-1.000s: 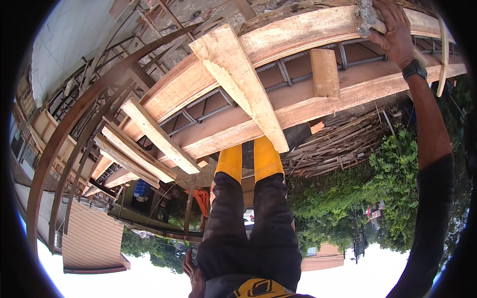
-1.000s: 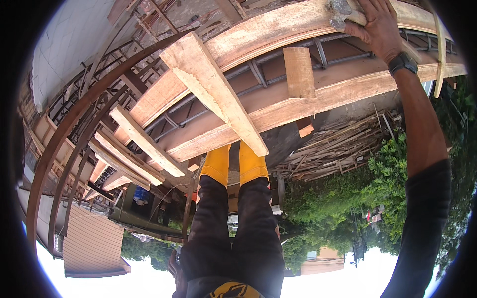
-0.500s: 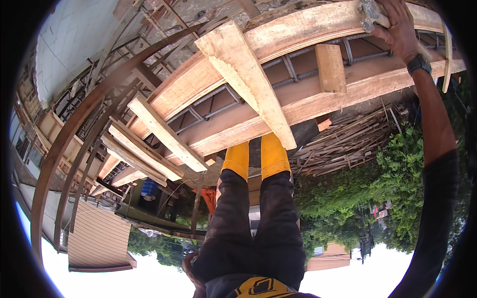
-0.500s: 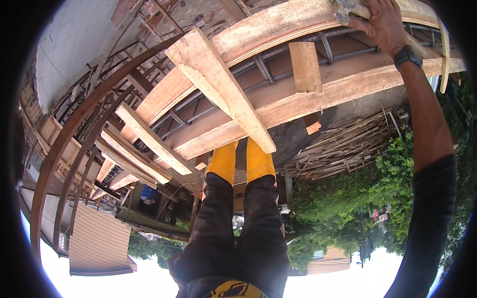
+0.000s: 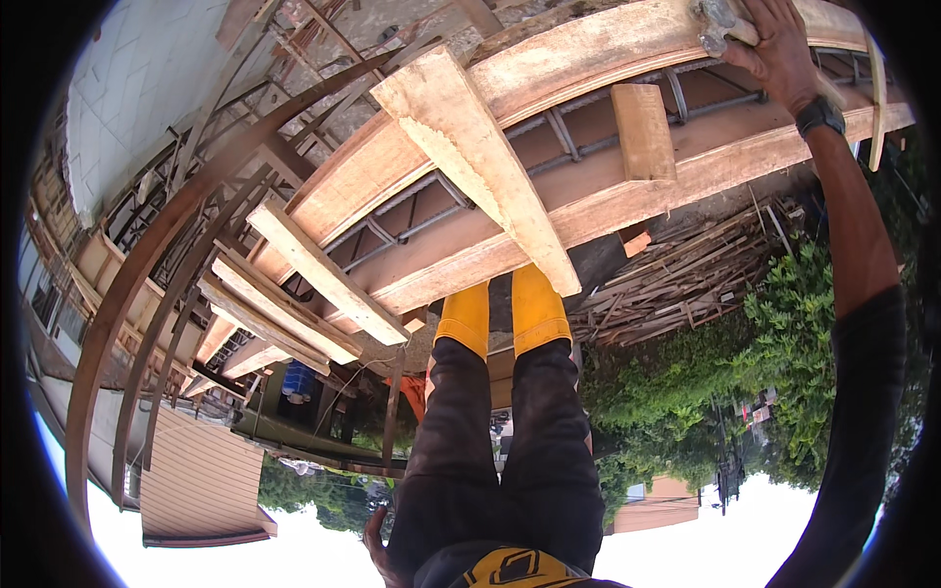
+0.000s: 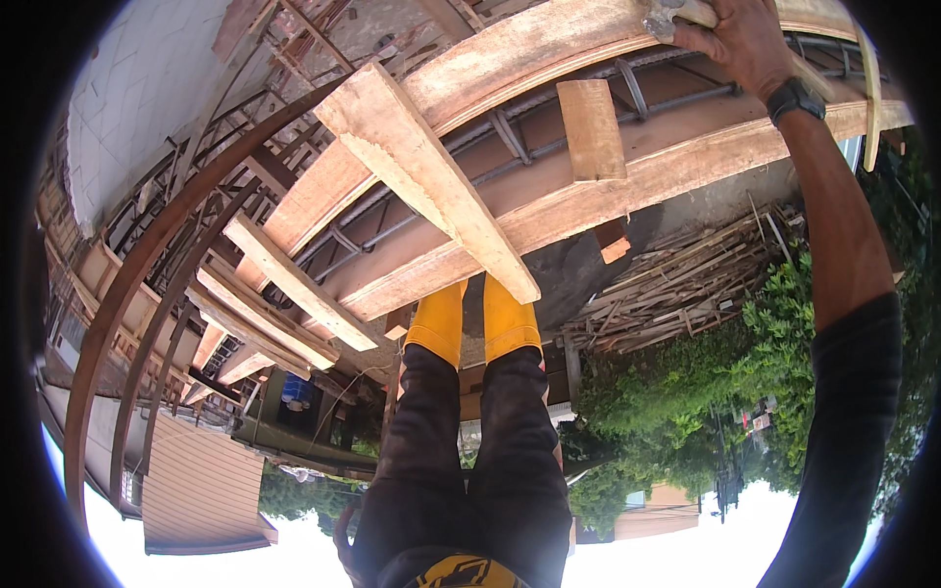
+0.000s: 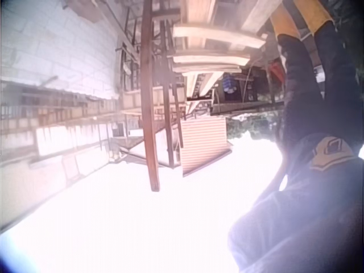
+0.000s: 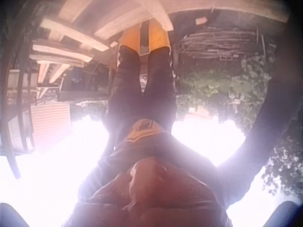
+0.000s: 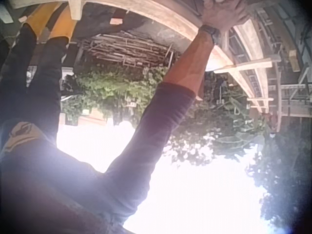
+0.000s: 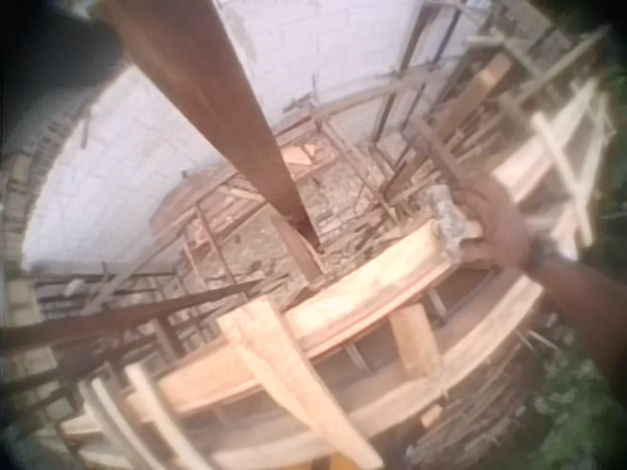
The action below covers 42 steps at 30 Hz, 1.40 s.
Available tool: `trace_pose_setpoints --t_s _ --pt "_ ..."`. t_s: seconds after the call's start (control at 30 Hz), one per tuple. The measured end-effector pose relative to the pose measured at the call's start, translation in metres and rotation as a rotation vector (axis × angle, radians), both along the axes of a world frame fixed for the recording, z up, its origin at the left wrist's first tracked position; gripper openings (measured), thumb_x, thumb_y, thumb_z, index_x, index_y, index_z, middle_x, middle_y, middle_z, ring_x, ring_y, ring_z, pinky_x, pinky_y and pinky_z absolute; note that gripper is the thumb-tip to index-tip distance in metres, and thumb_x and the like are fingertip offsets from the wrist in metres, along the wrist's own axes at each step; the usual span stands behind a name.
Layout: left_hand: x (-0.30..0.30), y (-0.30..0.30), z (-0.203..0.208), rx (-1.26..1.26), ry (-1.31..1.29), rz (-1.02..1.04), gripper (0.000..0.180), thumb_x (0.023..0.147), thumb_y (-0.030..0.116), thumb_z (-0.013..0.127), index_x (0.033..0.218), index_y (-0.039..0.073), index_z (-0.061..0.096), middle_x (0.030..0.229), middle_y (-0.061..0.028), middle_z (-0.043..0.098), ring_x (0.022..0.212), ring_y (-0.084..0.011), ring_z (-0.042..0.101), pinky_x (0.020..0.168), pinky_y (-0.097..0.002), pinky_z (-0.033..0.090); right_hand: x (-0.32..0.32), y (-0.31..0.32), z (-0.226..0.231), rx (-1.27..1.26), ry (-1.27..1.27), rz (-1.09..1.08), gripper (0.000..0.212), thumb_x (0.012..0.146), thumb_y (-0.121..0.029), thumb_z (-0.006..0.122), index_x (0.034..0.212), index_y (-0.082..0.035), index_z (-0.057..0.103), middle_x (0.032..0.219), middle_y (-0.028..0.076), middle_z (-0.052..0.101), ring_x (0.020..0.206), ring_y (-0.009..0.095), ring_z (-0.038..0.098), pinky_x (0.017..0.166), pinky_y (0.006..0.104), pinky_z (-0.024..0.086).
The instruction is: The person hammers nails into wooden planks to assemble formwork around a rebar-reinforced concrete structure at a construction site.
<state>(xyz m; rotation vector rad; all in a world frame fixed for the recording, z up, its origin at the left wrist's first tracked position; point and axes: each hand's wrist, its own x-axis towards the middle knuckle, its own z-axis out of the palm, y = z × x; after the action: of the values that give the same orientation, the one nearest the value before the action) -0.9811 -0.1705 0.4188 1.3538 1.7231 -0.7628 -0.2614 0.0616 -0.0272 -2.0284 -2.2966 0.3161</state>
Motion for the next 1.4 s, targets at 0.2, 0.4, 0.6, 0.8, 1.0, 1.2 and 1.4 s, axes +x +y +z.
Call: trace_pose_setpoints --t_s 0.2,0.4,0.6,0.8,1.0,1.2,1.4 --pt "-0.048 -0.008 0.066 -0.065 0.027 -0.122 0.049 0.09 0.005 0.072 0.137 0.002 0.057 0.134 -0.0242 0.055 0.129 -0.0449 0.047 0.109 -0.0513 0.043 -0.001 0.002 0.002 -0.037 0.045 -0.019 0.095 0.072 -0.067 0.078 0.14 -0.006 0.054 0.141 0.019 0.051 0.138 0.043 0.039 0.118 0.054 0.026" --pt "-0.02 0.129 -0.089 0.145 -0.084 -0.271 0.01 0.093 -0.002 0.059 0.102 0.002 0.055 0.093 -0.0163 0.058 0.082 -0.0339 0.057 0.074 -0.0441 0.046 0.002 -0.004 0.002 -0.04 -0.035 -0.066 0.1 0.068 -0.065 0.082 0.143 -0.007 0.05 0.144 0.022 0.047 0.138 0.044 0.038 0.118 0.0545 0.027" --pt "0.18 0.223 -0.336 0.578 -0.779 0.086 0.012 0.097 0.003 0.068 0.109 0.002 0.065 0.106 -0.0094 0.069 0.094 -0.0187 0.065 0.086 -0.0315 0.051 -0.008 0.008 0.013 0.028 0.054 0.015 0.098 0.066 -0.062 0.086 0.14 -0.009 0.049 0.142 0.024 0.043 0.133 0.042 0.041 0.114 0.0517 0.032" --pt "0.265 0.224 -0.383 0.43 -1.059 0.822 0.023 0.096 0.0 0.071 0.116 0.003 0.059 0.103 -0.0035 0.068 0.089 -0.0074 0.06 0.084 -0.0228 0.049 -0.008 0.007 0.005 0.079 0.123 0.0 0.089 0.066 -0.056 0.088 0.132 -0.009 0.05 0.13 0.021 0.049 0.118 0.041 0.047 0.103 0.0507 0.038" --pt "0.247 0.229 -0.387 0.462 -1.061 0.576 0.018 0.102 0.009 0.065 0.119 0.002 0.062 0.102 -0.0049 0.07 0.091 -0.0089 0.063 0.085 -0.025 0.052 -0.006 0.008 0.012 0.059 0.09 0.019 0.084 0.071 -0.057 0.085 0.13 -0.009 0.051 0.127 0.019 0.051 0.115 0.04 0.049 0.1 0.0497 0.038" --pt "0.243 0.251 -0.389 0.443 -1.173 0.502 0.025 0.104 0.009 0.062 0.128 0.001 0.063 0.11 -0.0041 0.069 0.098 -0.0093 0.062 0.092 -0.0278 0.052 -0.007 0.007 0.009 0.066 0.106 -0.003 0.089 0.072 -0.069 0.079 0.131 -0.007 0.052 0.119 0.017 0.052 0.107 0.038 0.05 0.095 0.0486 0.039" --pt "0.26 0.258 -0.409 0.622 -1.099 0.49 0.017 0.097 0.007 0.072 0.113 0.002 0.073 0.107 -0.0055 0.072 0.099 -0.0116 0.064 0.09 -0.0269 0.052 -0.015 0.012 0.014 0.074 0.193 0.023 0.087 0.075 -0.071 0.076 0.128 -0.006 0.054 0.115 0.016 0.055 0.106 0.036 0.052 0.092 0.0461 0.042"
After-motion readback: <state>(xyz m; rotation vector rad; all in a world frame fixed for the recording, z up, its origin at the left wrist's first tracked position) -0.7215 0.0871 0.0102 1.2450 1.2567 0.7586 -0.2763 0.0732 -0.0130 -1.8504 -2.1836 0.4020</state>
